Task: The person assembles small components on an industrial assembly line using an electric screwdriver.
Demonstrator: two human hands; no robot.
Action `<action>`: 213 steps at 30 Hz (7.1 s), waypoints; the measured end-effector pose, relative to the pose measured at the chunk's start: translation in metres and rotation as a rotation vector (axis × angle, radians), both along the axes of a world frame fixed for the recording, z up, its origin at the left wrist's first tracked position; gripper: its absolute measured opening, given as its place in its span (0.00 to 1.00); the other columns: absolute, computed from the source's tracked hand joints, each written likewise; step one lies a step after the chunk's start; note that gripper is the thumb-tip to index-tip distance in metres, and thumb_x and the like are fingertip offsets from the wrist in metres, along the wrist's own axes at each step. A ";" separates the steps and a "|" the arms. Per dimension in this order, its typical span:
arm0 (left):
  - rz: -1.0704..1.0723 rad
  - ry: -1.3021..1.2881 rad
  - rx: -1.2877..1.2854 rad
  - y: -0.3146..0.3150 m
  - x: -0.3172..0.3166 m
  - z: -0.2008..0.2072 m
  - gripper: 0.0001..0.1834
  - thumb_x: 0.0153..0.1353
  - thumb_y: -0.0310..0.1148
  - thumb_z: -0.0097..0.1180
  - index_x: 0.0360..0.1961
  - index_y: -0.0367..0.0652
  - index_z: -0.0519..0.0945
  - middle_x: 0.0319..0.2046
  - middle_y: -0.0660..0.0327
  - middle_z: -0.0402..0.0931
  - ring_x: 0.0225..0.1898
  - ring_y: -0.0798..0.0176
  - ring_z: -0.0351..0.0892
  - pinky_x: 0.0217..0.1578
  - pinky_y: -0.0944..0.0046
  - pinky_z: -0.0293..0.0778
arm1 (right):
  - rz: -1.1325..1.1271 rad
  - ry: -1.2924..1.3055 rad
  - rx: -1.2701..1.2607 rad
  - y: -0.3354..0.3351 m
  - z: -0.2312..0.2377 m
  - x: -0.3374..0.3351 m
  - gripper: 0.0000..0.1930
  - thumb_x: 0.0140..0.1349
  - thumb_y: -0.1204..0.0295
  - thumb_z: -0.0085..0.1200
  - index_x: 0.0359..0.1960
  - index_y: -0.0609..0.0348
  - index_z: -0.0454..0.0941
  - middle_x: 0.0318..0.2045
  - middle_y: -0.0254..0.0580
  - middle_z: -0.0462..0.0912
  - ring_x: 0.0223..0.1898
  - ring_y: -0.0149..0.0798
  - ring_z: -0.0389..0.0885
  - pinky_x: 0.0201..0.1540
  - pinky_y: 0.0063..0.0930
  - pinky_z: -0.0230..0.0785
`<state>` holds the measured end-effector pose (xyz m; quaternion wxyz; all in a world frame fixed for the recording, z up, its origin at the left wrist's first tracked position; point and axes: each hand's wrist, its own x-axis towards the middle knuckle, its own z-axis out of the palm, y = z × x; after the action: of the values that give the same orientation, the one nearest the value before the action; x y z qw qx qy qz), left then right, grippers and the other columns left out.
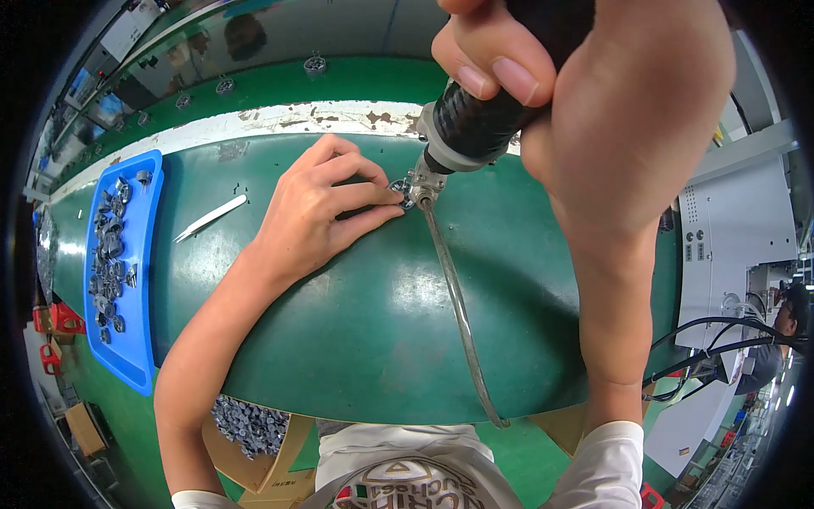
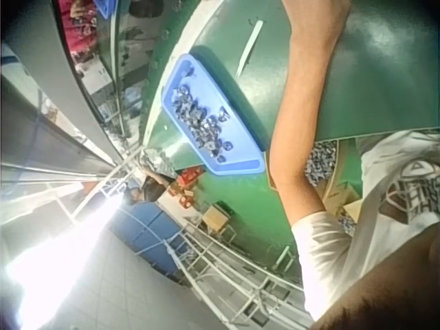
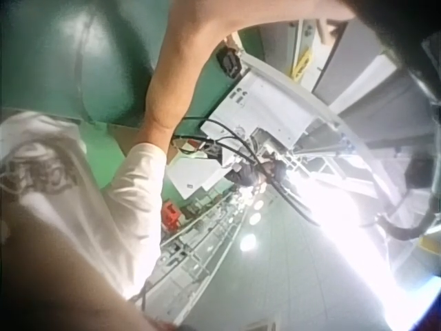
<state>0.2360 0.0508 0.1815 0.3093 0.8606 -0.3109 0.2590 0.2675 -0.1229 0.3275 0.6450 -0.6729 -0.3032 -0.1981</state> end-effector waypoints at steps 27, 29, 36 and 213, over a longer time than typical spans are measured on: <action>-0.001 0.016 0.016 0.005 -0.002 0.001 0.08 0.50 0.31 0.73 0.32 0.45 0.89 0.37 0.66 0.86 0.41 0.59 0.79 0.41 0.59 0.79 | 0.467 0.092 0.122 -0.019 0.003 0.028 0.11 0.75 0.67 0.41 0.36 0.62 0.67 0.29 0.38 0.71 0.13 0.22 0.59 0.24 0.18 0.60; 0.001 -0.005 0.032 0.008 -0.006 0.014 0.08 0.50 0.32 0.73 0.32 0.45 0.89 0.38 0.66 0.86 0.42 0.59 0.79 0.43 0.58 0.79 | 0.520 0.046 0.099 -0.040 0.023 0.017 0.13 0.75 0.63 0.43 0.39 0.63 0.70 0.29 0.38 0.72 0.15 0.22 0.60 0.25 0.18 0.61; 0.553 -0.003 0.308 0.113 -0.086 0.075 0.06 0.51 0.29 0.70 0.32 0.44 0.89 0.40 0.62 0.88 0.47 0.56 0.80 0.49 0.55 0.77 | 0.482 -0.024 0.050 -0.078 0.042 0.004 0.25 0.80 0.63 0.42 0.66 0.74 0.59 0.39 0.39 0.70 0.16 0.19 0.64 0.24 0.14 0.62; 0.473 0.323 -0.058 0.036 0.097 0.021 0.20 0.50 0.40 0.77 0.39 0.38 0.88 0.40 0.52 0.85 0.43 0.48 0.84 0.45 0.51 0.79 | 0.444 0.053 0.191 -0.054 0.050 -0.002 0.11 0.72 0.66 0.46 0.34 0.61 0.69 0.26 0.40 0.74 0.11 0.20 0.55 0.17 0.18 0.58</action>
<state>0.3327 0.0868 0.2021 0.3104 0.9300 -0.0407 0.1925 0.2659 -0.1768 0.3773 0.7411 -0.5305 -0.4068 -0.0616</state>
